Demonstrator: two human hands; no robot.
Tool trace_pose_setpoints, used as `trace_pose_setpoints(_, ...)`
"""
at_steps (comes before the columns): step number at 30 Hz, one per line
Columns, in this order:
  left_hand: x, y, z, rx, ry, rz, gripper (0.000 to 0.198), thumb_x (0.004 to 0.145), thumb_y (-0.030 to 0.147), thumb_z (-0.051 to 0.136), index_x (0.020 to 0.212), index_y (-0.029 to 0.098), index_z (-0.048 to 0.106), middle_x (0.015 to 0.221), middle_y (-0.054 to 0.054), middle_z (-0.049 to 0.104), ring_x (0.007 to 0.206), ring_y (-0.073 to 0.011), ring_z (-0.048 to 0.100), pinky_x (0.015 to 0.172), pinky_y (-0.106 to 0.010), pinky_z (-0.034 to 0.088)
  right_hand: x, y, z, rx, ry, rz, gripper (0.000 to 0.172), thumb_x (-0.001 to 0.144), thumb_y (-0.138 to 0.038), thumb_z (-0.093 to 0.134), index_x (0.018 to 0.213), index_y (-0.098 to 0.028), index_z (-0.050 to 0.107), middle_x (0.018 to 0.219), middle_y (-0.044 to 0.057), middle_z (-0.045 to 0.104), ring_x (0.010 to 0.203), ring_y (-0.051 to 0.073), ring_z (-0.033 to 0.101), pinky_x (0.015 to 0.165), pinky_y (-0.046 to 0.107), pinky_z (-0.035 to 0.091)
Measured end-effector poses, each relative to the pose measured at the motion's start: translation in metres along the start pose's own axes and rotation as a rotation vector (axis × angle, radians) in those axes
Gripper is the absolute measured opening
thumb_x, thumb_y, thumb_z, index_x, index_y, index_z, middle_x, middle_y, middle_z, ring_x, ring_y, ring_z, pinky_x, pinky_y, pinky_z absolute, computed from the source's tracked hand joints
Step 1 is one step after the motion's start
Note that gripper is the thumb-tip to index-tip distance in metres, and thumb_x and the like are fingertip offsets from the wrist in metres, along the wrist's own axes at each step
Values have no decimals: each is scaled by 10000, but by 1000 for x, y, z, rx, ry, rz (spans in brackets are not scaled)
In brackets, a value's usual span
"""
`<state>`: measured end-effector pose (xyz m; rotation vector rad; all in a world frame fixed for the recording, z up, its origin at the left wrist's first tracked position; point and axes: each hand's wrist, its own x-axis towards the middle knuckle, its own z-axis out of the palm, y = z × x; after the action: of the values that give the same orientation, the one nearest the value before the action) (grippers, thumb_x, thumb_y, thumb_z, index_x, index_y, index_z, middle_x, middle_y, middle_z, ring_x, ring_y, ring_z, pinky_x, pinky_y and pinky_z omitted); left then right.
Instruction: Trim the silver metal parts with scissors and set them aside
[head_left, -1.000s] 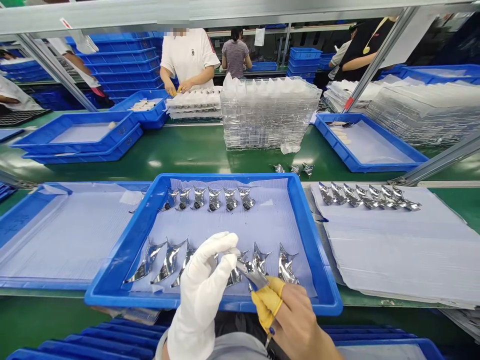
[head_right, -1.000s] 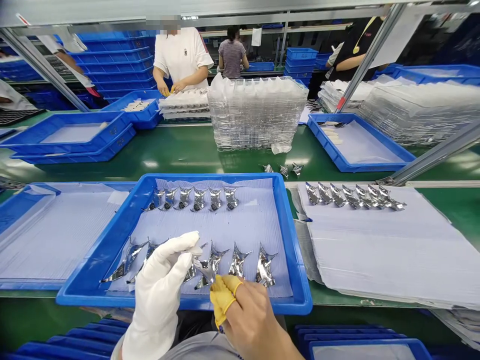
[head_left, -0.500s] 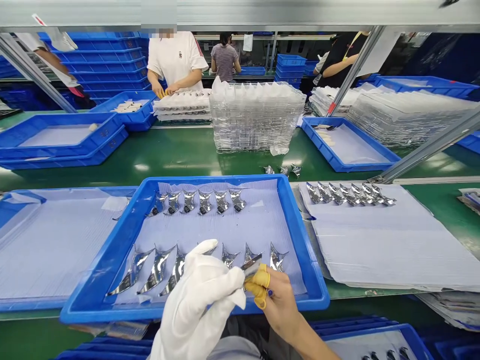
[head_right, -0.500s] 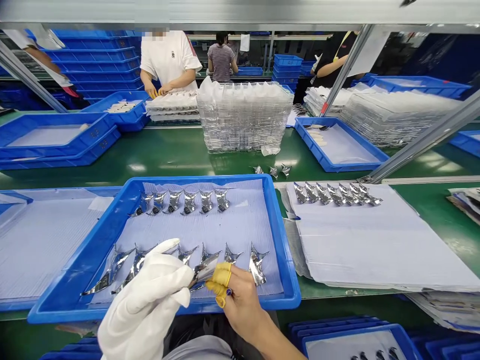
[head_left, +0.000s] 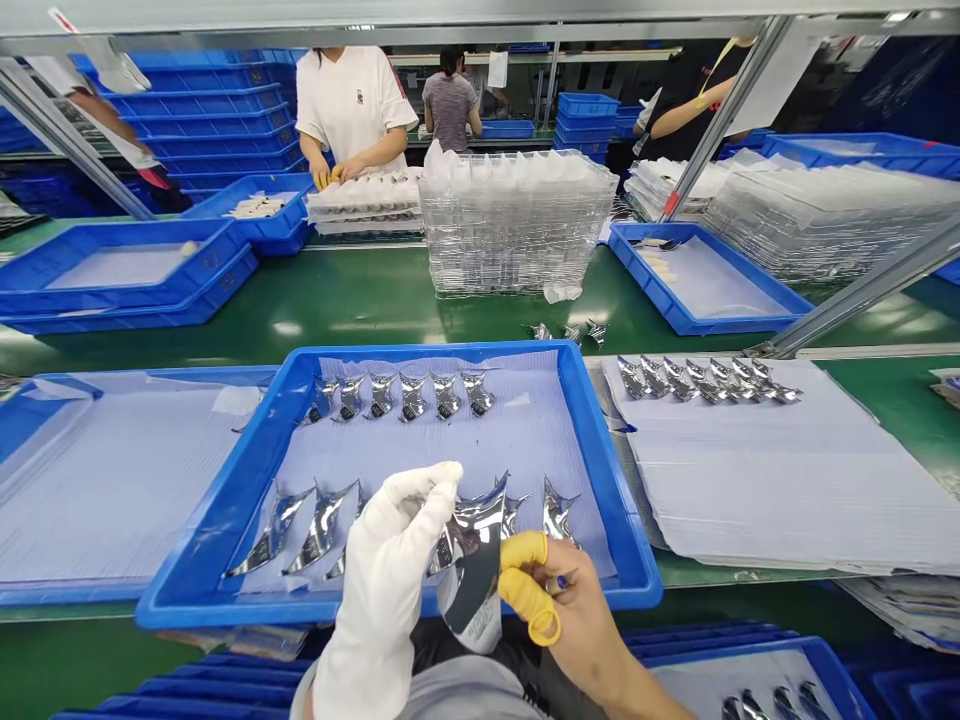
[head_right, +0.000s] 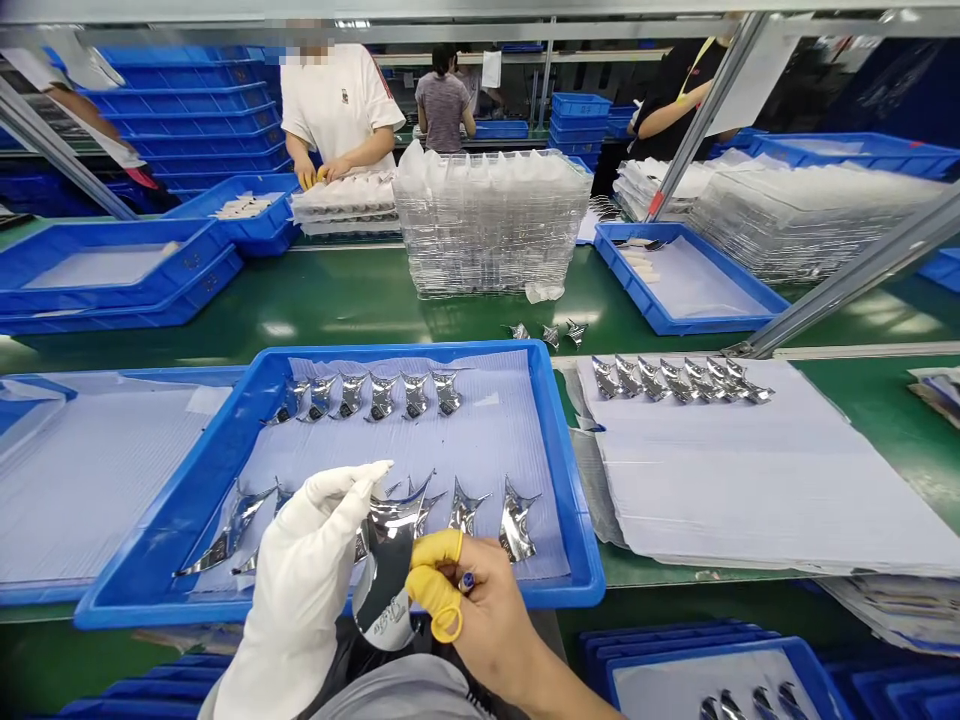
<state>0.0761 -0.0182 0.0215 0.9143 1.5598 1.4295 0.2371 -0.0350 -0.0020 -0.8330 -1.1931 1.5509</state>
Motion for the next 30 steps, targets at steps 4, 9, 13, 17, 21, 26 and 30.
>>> trace_pose_setpoints(4, 1, 1, 2, -40, -5, -33, 389, 727, 502, 862, 928, 178, 787, 963, -95, 817, 823, -219, 754, 758, -314, 613, -1, 7, 1, 179, 24, 137, 375, 845, -473, 831, 720, -181, 632, 589, -75, 427, 494, 56, 228, 455, 221, 205)
trace_pose_setpoints(9, 2, -1, 3, -32, 23, -34, 381, 724, 506, 868, 897, 181, 772, 930, -76, 812, 806, -211, 749, 765, -320, 608, 2, 9, 5, 404, 29, 334, 452, 797, -535, 861, 729, -194, 572, 475, -134, 333, 414, 27, 163, 421, 203, 157)
trace_pose_setpoints(13, 2, -3, 3, -9, 24, 24, 292, 770, 454, 852, 891, 202, 766, 1021, -64, 816, 913, -210, 749, 847, -321, 592, 7, 7, 6, 449, 32, 415, 494, 751, -552, 885, 706, -202, 540, 404, -143, 354, 372, 20, 165, 412, 193, 145)
trace_pose_setpoints(17, 1, -4, 5, -4, 18, 82, 223, 781, 409, 851, 861, 221, 764, 968, -43, 819, 971, -218, 744, 875, -327, 584, 9, 9, 4, 470, 5, 462, 505, 734, -567, 890, 699, -200, 545, 388, -134, 371, 363, 21, 171, 406, 190, 140)
trace_pose_setpoints(21, 0, -7, 3, 3, -34, 231, 107, 805, 317, 838, 862, 250, 776, 926, -8, 817, 1114, -214, 713, 1006, -331, 535, 8, 15, 4, 456, 19, 417, 467, 762, -554, 879, 722, -190, 589, 398, -135, 359, 372, 23, 165, 405, 191, 137)
trace_pose_setpoints(26, 2, -4, -2, 10, -84, 272, 132, 794, 286, 854, 906, 257, 792, 964, 0, 821, 1129, -194, 715, 990, -279, 545, 1, 19, 6, 405, 79, 300, 435, 782, -542, 873, 748, -183, 631, 511, -118, 353, 422, 26, 185, 419, 200, 148)
trace_pose_setpoints(30, 4, -2, -2, -63, -103, 217, 163, 787, 288, 865, 927, 248, 791, 972, -2, 819, 1074, -166, 732, 949, -229, 559, -4, 17, 5, 330, 98, 237, 420, 793, -521, 870, 730, -179, 634, 570, -95, 351, 483, 47, 182, 440, 220, 143)
